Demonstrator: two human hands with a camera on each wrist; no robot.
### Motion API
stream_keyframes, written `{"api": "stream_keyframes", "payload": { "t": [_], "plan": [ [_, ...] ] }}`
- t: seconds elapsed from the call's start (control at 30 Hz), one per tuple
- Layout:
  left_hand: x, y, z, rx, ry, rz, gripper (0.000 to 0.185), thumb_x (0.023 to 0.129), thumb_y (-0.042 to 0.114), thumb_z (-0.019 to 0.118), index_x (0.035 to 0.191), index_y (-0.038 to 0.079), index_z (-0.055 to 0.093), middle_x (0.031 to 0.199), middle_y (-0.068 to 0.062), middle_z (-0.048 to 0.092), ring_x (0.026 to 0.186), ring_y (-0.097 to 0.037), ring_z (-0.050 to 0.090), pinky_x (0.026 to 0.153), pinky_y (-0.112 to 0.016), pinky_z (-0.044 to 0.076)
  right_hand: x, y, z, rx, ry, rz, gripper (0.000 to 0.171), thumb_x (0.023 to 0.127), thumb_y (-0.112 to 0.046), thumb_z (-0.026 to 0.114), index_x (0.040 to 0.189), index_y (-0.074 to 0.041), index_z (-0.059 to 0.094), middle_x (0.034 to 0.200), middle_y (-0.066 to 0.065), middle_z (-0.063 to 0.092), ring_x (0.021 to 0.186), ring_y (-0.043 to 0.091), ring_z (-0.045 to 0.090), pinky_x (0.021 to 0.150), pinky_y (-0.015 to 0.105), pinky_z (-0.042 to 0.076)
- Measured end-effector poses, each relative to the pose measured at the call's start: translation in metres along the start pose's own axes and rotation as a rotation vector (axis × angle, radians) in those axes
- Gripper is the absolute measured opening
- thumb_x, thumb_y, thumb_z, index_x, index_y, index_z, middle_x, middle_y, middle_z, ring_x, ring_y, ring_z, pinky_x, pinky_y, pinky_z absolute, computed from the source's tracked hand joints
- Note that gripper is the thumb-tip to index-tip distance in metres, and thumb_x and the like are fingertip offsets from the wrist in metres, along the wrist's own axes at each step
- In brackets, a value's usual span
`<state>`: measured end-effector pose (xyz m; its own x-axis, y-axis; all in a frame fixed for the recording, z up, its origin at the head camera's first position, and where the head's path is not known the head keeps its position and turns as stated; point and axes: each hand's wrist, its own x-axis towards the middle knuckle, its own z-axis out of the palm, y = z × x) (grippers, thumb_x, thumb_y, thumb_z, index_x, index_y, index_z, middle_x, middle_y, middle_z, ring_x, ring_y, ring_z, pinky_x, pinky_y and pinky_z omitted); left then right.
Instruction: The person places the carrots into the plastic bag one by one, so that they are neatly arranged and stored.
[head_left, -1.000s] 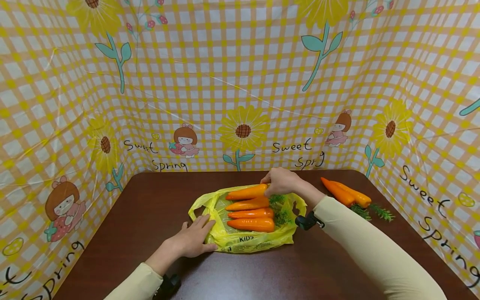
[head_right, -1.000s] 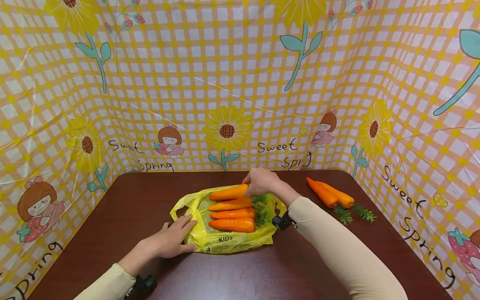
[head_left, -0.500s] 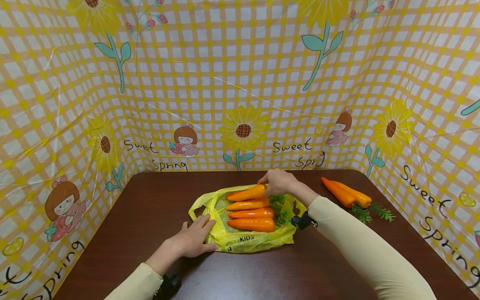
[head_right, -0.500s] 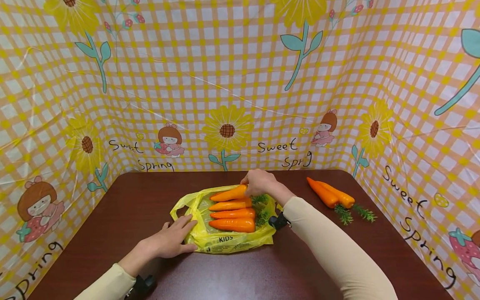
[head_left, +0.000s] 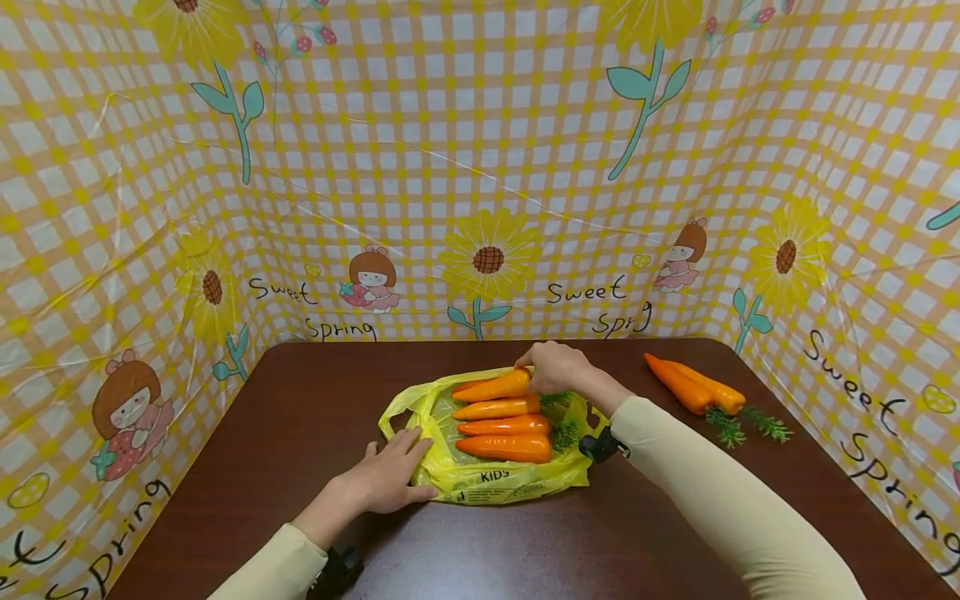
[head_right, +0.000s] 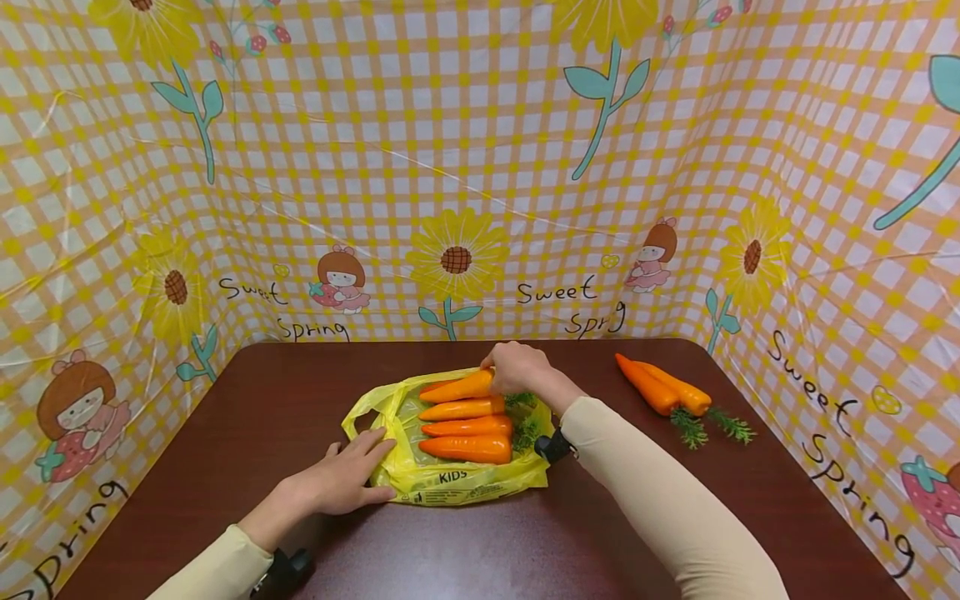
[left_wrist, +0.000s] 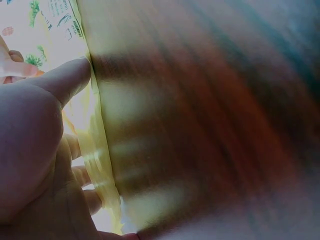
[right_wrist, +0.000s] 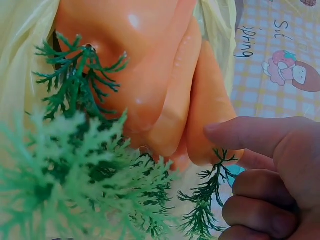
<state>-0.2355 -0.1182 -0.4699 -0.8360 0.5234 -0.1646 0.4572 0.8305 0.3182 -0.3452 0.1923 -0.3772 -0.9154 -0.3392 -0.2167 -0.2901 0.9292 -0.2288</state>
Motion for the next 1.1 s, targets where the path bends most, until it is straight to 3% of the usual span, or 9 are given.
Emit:
{"api": "stream_keyframes", "payload": {
  "t": [0.33, 0.47, 0.57, 0.73, 0.9, 1.1],
  "plan": [
    [-0.0006, 0.0041, -0.0038, 0.015, -0.005, 0.0, 0.079, 0.097, 0.053, 0.061, 0.157, 0.009, 0.034, 0.166, -0.018, 0.02, 0.153, -0.039, 0.021, 0.111, -0.072, 0.021, 0.0017, 0.002, 0.0021, -0.007, 0.003, 0.019, 0.053, 0.089, -0.019, 0.075, 0.14, -0.021, 0.063, 0.07, 0.002, 0.066, 0.048, 0.012, 0.021, 0.047, 0.028, 0.023],
    [0.0028, 0.0002, 0.001, 0.016, 0.008, -0.003, 0.079, 0.097, 0.055, 0.06, 0.158, 0.011, 0.033, 0.166, -0.016, 0.019, 0.153, -0.038, 0.02, 0.111, -0.072, 0.021, 0.0031, 0.0028, 0.003, 0.004, 0.004, 0.029, 0.053, 0.089, -0.02, 0.075, 0.14, -0.022, 0.063, 0.098, 0.007, 0.074, 0.049, 0.013, 0.023, 0.048, 0.029, 0.024],
    [0.003, 0.0005, 0.001, 0.012, 0.01, -0.006, 0.079, 0.097, 0.055, 0.06, 0.157, 0.011, 0.034, 0.166, -0.016, 0.02, 0.153, -0.038, 0.021, 0.111, -0.072, 0.022, 0.0032, 0.0037, 0.0035, 0.006, 0.009, 0.033, 0.052, 0.089, -0.02, 0.075, 0.14, -0.022, 0.063, 0.117, 0.009, 0.072, 0.049, 0.013, 0.025, 0.049, 0.03, 0.026],
    [-0.0004, 0.0039, -0.0032, 0.008, -0.002, 0.0, 0.079, 0.097, 0.053, 0.061, 0.157, 0.009, 0.035, 0.165, -0.017, 0.021, 0.152, -0.039, 0.021, 0.111, -0.072, 0.021, 0.0013, 0.0047, 0.0032, 0.01, 0.01, 0.023, 0.051, 0.09, -0.02, 0.075, 0.139, -0.022, 0.063, 0.104, 0.006, 0.074, 0.048, 0.013, 0.025, 0.048, 0.029, 0.025],
    [-0.0014, 0.0059, -0.0042, 0.009, -0.002, -0.002, 0.079, 0.097, 0.054, 0.061, 0.157, 0.01, 0.035, 0.166, -0.017, 0.021, 0.152, -0.039, 0.021, 0.111, -0.072, 0.022, -0.0013, 0.0048, 0.0032, 0.021, 0.015, 0.018, 0.051, 0.09, -0.021, 0.075, 0.14, -0.022, 0.063, 0.103, 0.006, 0.075, 0.048, 0.012, 0.027, 0.048, 0.028, 0.026],
    [-0.0015, 0.0077, -0.0027, 0.009, 0.007, -0.005, 0.079, 0.096, 0.055, 0.061, 0.156, 0.009, 0.036, 0.165, -0.017, 0.023, 0.152, -0.039, 0.022, 0.11, -0.072, 0.024, -0.0023, 0.0054, 0.0045, 0.023, 0.03, -0.003, 0.048, 0.091, -0.023, 0.073, 0.139, -0.022, 0.064, 0.115, 0.009, 0.073, 0.047, 0.011, 0.025, 0.048, 0.028, 0.026]
  ]
}}
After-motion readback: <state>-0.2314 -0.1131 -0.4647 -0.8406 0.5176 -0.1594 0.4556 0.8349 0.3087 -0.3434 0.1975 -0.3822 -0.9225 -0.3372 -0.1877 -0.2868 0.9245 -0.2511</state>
